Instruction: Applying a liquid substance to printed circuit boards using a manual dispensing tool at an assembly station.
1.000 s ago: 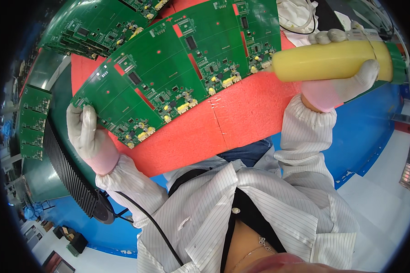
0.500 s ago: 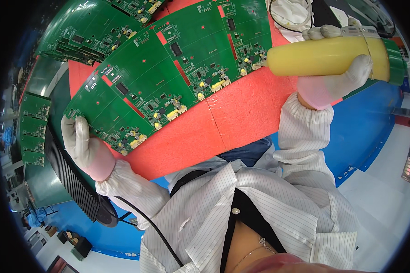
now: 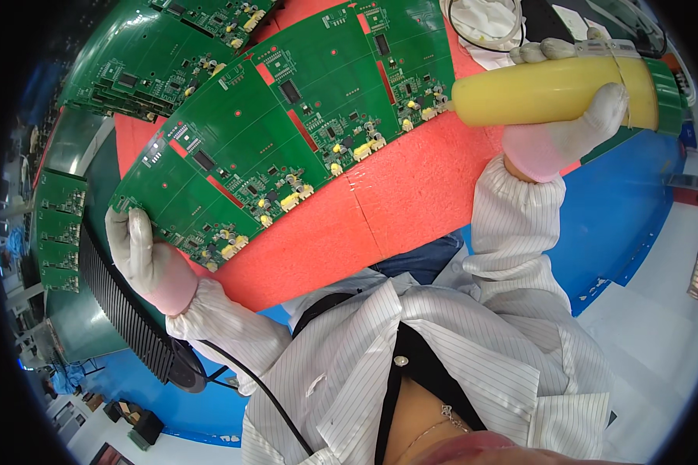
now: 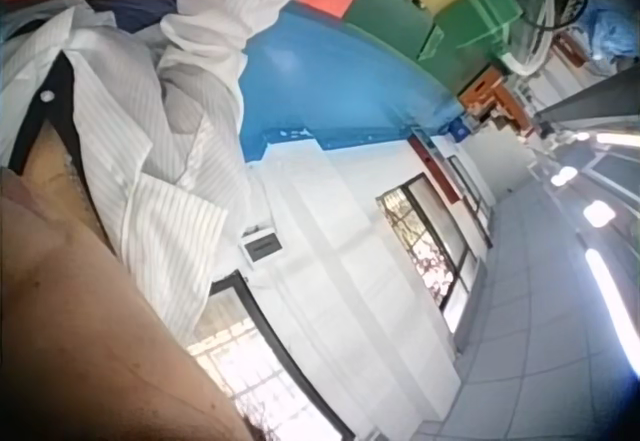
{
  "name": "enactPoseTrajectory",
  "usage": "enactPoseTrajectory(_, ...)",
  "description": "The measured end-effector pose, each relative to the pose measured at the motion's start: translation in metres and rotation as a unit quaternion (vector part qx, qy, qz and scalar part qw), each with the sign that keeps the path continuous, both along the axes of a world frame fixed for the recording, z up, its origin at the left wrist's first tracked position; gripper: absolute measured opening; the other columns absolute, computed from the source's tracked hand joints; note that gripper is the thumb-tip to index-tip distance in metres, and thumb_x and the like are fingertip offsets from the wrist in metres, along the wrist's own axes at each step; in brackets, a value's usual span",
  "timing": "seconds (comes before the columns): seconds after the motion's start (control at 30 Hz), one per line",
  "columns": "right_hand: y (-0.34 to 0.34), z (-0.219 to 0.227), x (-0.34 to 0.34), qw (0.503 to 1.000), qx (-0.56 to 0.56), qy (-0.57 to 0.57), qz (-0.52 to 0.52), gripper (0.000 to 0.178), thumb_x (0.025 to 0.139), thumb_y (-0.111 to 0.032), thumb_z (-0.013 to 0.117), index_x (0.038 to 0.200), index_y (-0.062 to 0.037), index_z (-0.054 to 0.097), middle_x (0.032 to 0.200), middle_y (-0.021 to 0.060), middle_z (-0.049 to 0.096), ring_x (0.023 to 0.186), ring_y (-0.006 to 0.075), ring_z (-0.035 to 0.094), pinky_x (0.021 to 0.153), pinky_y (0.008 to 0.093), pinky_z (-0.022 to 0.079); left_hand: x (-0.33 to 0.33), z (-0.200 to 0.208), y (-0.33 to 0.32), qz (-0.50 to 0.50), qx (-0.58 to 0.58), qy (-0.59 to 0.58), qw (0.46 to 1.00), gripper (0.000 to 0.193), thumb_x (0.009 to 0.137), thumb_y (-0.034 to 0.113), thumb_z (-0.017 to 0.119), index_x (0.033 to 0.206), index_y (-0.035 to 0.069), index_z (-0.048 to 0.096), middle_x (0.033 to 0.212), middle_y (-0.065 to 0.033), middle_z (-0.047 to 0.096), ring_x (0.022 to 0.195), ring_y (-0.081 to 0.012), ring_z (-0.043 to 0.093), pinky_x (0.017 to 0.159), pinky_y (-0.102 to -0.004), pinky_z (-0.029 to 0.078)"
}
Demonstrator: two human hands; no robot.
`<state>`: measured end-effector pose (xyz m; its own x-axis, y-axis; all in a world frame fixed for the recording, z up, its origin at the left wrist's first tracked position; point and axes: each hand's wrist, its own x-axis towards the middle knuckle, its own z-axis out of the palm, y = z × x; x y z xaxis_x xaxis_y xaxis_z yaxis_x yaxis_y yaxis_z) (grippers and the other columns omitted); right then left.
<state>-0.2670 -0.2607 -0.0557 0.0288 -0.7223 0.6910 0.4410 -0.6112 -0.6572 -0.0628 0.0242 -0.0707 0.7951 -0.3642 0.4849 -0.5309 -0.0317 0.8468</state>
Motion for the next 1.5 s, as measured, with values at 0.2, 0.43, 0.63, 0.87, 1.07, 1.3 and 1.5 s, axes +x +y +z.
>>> enactPoseTrajectory(0.2, 0.002, 0.000, 0.001, 0.945, -0.091, 0.201, -0.240, 0.034, 0.091, -0.019, 0.030, 0.108, 0.0032, 0.049, 0.075, 0.0153, 0.058, 0.060, 0.0207, 0.054, 0.057, 0.0304, 0.049, 0.000, -0.002, -0.001, -0.002, -0.006, 0.014, 1.000, 0.029, 0.090, 0.017, 0.049, 0.104, -0.008, 0.051, 0.094, -0.0082, 0.056, 0.083, -0.0117, 0.050, 0.078, -0.0226, 0.037)
enactPoseTrajectory(0.43, -0.004, 0.001, -0.007, 0.992, 0.076, -0.068, 0.073, 0.034, 0.090, -0.023, 0.030, 0.109, -0.0004, 0.047, 0.077, 0.0148, 0.054, 0.064, 0.0210, 0.051, 0.060, 0.0322, 0.046, 0.000, 0.006, 0.003, -0.005, -0.010, 0.038, 0.999, 0.031, 0.089, 0.019, 0.050, 0.105, -0.008, 0.051, 0.093, -0.0084, 0.057, 0.083, -0.0118, 0.051, 0.078, -0.0224, 0.037)
enactPoseTrajectory(0.63, -0.006, 0.001, -0.009, 0.972, 0.068, -0.121, 0.188, 0.037, 0.090, -0.026, 0.028, 0.110, -0.0011, 0.047, 0.077, 0.0138, 0.053, 0.064, 0.0203, 0.048, 0.061, 0.0322, 0.044, 0.001, -0.001, 0.001, 0.002, -0.013, 0.034, 0.999, 0.031, 0.089, 0.019, 0.050, 0.105, -0.007, 0.051, 0.093, -0.0085, 0.057, 0.082, -0.0119, 0.051, 0.077, -0.0226, 0.037)
enactPoseTrajectory(0.87, -0.008, 0.002, -0.010, 0.992, 0.062, -0.060, 0.090, 0.037, 0.091, -0.025, 0.028, 0.112, -0.0014, 0.047, 0.077, 0.0134, 0.053, 0.065, 0.0198, 0.048, 0.062, 0.0316, 0.043, 0.001, 0.000, 0.003, -0.004, -0.002, 0.023, 1.000, 0.029, 0.090, 0.018, 0.049, 0.105, -0.008, 0.051, 0.095, -0.0083, 0.056, 0.083, -0.0118, 0.051, 0.078, -0.0226, 0.037)
enactPoseTrajectory(1.07, -0.013, -0.002, -0.014, 0.984, 0.072, -0.092, 0.137, 0.036, 0.091, -0.025, 0.028, 0.112, -0.0013, 0.046, 0.077, 0.0138, 0.053, 0.065, 0.0204, 0.049, 0.062, 0.0317, 0.043, 0.001, 0.000, 0.001, -0.023, -0.034, 0.050, 0.998, 0.028, 0.090, 0.016, 0.048, 0.104, -0.008, 0.051, 0.096, -0.0079, 0.056, 0.083, -0.0113, 0.050, 0.077, -0.0222, 0.037)
enactPoseTrajectory(1.3, -0.001, 0.008, -0.006, 0.990, 0.129, -0.052, -0.025, 0.036, 0.092, -0.028, 0.029, 0.110, -0.0022, 0.046, 0.079, 0.0153, 0.055, 0.067, 0.0238, 0.054, 0.061, 0.0325, 0.047, 0.004, -0.003, 0.004, -0.018, -0.026, 0.054, 0.998, 0.027, 0.090, 0.016, 0.049, 0.104, -0.007, 0.051, 0.095, -0.0083, 0.056, 0.083, -0.0114, 0.050, 0.079, -0.0231, 0.037)
enactPoseTrajectory(1.5, -0.001, 0.007, -0.006, 0.987, 0.141, -0.077, -0.015, 0.035, 0.090, -0.031, 0.033, 0.103, -0.0015, 0.046, 0.081, 0.0155, 0.057, 0.068, 0.0248, 0.056, 0.062, 0.0327, 0.048, 0.001, -0.001, 0.003, -0.037, -0.044, 0.063, 0.996, 0.027, 0.090, 0.015, 0.048, 0.105, -0.007, 0.051, 0.094, -0.0081, 0.056, 0.083, -0.0117, 0.050, 0.077, -0.0229, 0.037)
